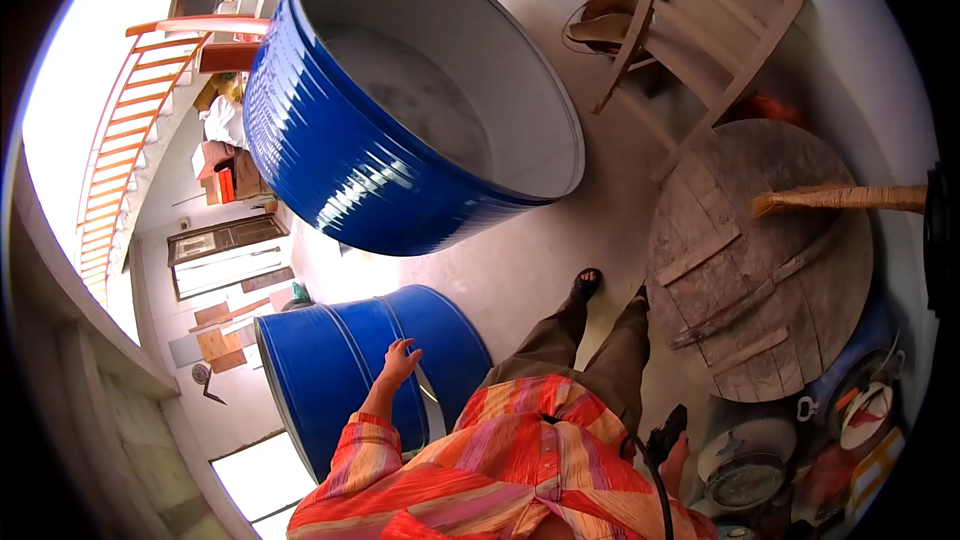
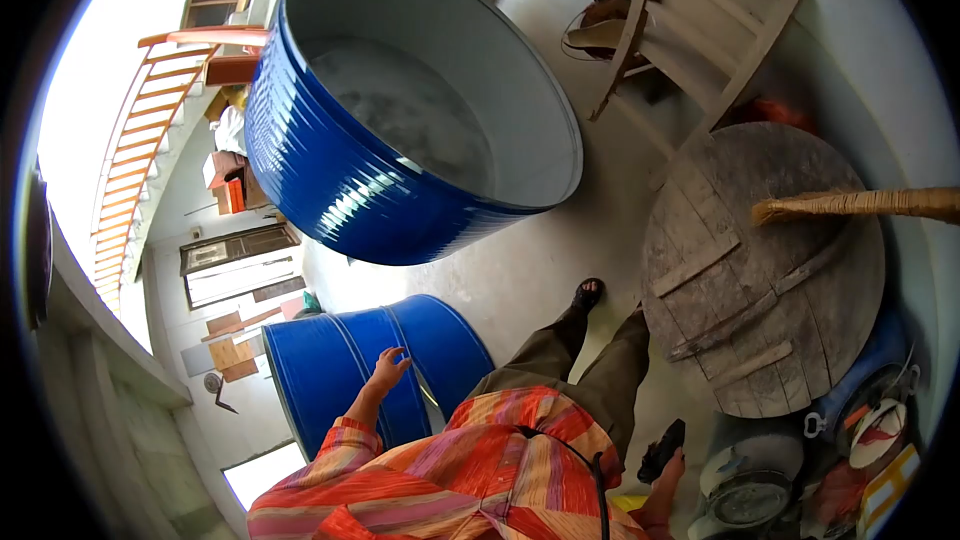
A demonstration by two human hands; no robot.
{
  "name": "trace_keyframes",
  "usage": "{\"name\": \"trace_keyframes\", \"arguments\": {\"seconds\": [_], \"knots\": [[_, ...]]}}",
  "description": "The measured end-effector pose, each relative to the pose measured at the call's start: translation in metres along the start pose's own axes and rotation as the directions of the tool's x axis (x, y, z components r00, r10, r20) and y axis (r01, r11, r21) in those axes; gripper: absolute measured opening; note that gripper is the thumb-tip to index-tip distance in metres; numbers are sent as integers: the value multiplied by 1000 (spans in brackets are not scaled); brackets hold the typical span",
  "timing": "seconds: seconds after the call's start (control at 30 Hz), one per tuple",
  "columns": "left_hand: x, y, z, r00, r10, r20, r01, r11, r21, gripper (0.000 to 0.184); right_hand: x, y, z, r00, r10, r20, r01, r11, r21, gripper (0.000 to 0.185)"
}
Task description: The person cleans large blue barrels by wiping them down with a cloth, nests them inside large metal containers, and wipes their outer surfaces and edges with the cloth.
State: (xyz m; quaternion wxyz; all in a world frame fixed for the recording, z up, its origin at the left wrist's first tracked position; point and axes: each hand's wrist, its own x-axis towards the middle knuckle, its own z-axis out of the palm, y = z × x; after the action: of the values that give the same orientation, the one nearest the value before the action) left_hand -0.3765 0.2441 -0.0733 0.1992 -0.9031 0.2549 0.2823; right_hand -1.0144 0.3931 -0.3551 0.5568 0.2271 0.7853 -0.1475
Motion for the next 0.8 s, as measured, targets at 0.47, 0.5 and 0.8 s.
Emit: {"name": "trace_keyframes", "arguments": {"seconds": [0.47, 0.5, 0.8], "knots": [[-55, -15, 41, 995, -79, -55, 53, 926, -375, 28, -84, -138, 50, 984, -166, 65, 177, 939, -295, 61], [-61, -9, 40, 992, -119, -39, 97, 929, -356, 30, -88, -147, 55, 980, -184, 76, 198, 932, -302, 61], [-26, -53, 139, 975, -8, -223, -91, 897, -432, 45, -172, -227, 120, 848, -434, 303, 523, 777, -352, 62]]}}
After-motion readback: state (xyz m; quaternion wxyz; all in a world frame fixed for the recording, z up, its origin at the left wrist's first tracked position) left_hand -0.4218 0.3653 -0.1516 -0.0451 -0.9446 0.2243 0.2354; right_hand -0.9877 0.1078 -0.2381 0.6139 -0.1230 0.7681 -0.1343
